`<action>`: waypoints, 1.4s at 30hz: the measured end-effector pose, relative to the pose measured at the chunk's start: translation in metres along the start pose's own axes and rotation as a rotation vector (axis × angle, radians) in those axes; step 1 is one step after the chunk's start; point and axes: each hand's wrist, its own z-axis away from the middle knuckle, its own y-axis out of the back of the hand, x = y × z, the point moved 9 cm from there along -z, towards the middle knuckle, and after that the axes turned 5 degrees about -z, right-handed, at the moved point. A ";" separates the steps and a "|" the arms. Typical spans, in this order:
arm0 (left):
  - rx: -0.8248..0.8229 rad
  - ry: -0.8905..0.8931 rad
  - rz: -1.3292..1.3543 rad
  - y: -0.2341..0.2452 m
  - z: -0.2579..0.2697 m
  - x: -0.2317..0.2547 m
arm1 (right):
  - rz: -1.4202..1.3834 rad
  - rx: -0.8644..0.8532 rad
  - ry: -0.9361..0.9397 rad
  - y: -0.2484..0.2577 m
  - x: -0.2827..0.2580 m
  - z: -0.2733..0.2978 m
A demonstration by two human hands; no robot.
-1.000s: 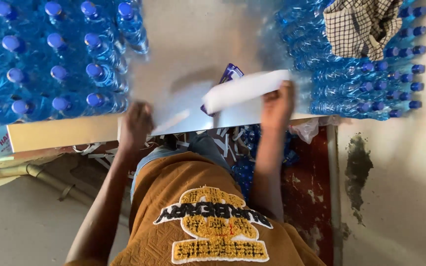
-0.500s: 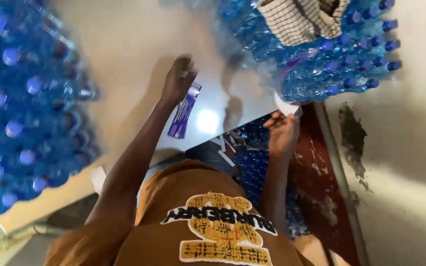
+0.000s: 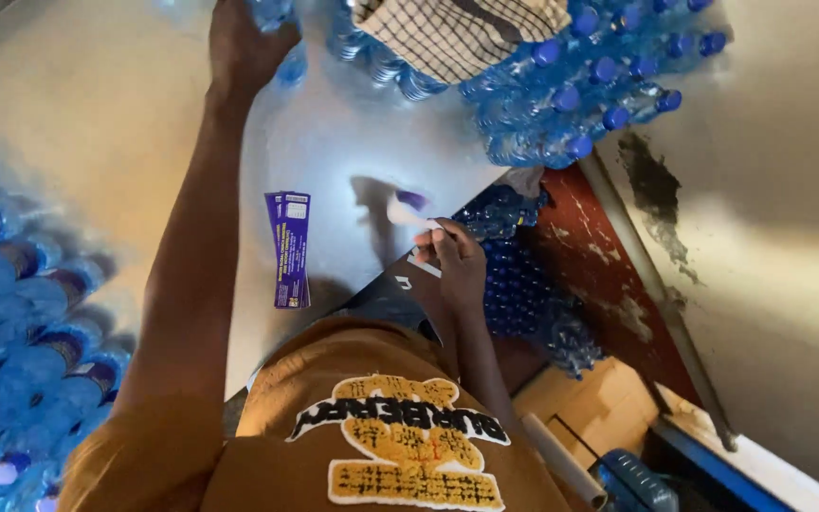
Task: Manually applying adhesive labels to plastic water bottles at a workstation.
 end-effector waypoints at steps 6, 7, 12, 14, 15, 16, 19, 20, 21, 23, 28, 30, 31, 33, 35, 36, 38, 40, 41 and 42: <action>-0.951 0.742 0.003 0.102 0.154 -0.080 | 0.060 -0.282 0.049 -0.085 -0.027 -0.034; -0.931 0.781 -0.019 0.123 0.170 -0.085 | 0.057 -0.327 0.041 -0.104 -0.022 -0.036; -0.774 1.111 0.160 0.182 0.256 -0.073 | 0.146 -0.469 0.317 -0.183 -0.016 -0.029; -0.681 1.103 0.172 0.209 0.259 -0.052 | 0.109 -0.542 0.273 -0.209 -0.012 -0.021; -0.614 1.071 0.199 0.220 0.258 -0.038 | 0.079 -0.580 0.229 -0.218 -0.008 -0.015; -0.615 1.083 0.194 0.239 0.255 -0.028 | 0.080 -0.588 0.219 -0.223 0.005 -0.013; -0.598 1.126 0.447 0.264 0.256 0.002 | -0.034 -0.646 0.081 -0.234 0.041 -0.006; -0.509 1.129 0.617 0.264 0.261 0.006 | -0.058 -0.675 0.028 -0.238 0.048 -0.001; -0.413 1.128 0.785 0.266 0.267 0.010 | -0.082 -0.706 -0.026 -0.242 0.056 0.005; -0.222 1.204 0.914 0.281 0.242 0.017 | -0.078 -0.701 -0.066 -0.241 0.067 0.013; 0.005 1.403 0.930 0.284 0.257 -0.002 | 0.038 -0.656 -0.114 -0.234 0.074 0.024; -0.031 1.455 0.841 0.297 0.247 0.002 | 0.182 -0.533 -0.088 -0.224 0.081 0.021; -0.045 1.464 0.842 0.296 0.254 0.001 | 0.186 -0.523 -0.099 -0.226 0.082 0.023; -0.052 1.510 0.778 0.298 0.270 -0.004 | 0.190 -0.476 -0.143 -0.227 0.086 0.024; -0.044 1.535 0.762 0.302 0.272 -0.005 | 0.161 -0.425 -0.217 -0.223 0.106 0.032; -0.026 1.550 0.745 0.305 0.273 -0.005 | 0.127 -0.379 -0.281 -0.218 0.118 0.036; -0.050 1.581 0.722 0.307 0.287 -0.004 | 0.118 -0.355 -0.291 -0.226 0.107 0.036; -0.073 1.602 0.690 0.309 0.303 -0.005 | 0.096 -0.334 -0.299 -0.235 0.104 0.037; -0.069 1.638 0.699 0.309 0.313 -0.004 | 0.066 -0.310 -0.316 -0.237 0.107 0.039; -0.063 1.675 0.708 0.309 0.323 -0.003 | 0.036 -0.287 -0.334 -0.238 0.109 0.040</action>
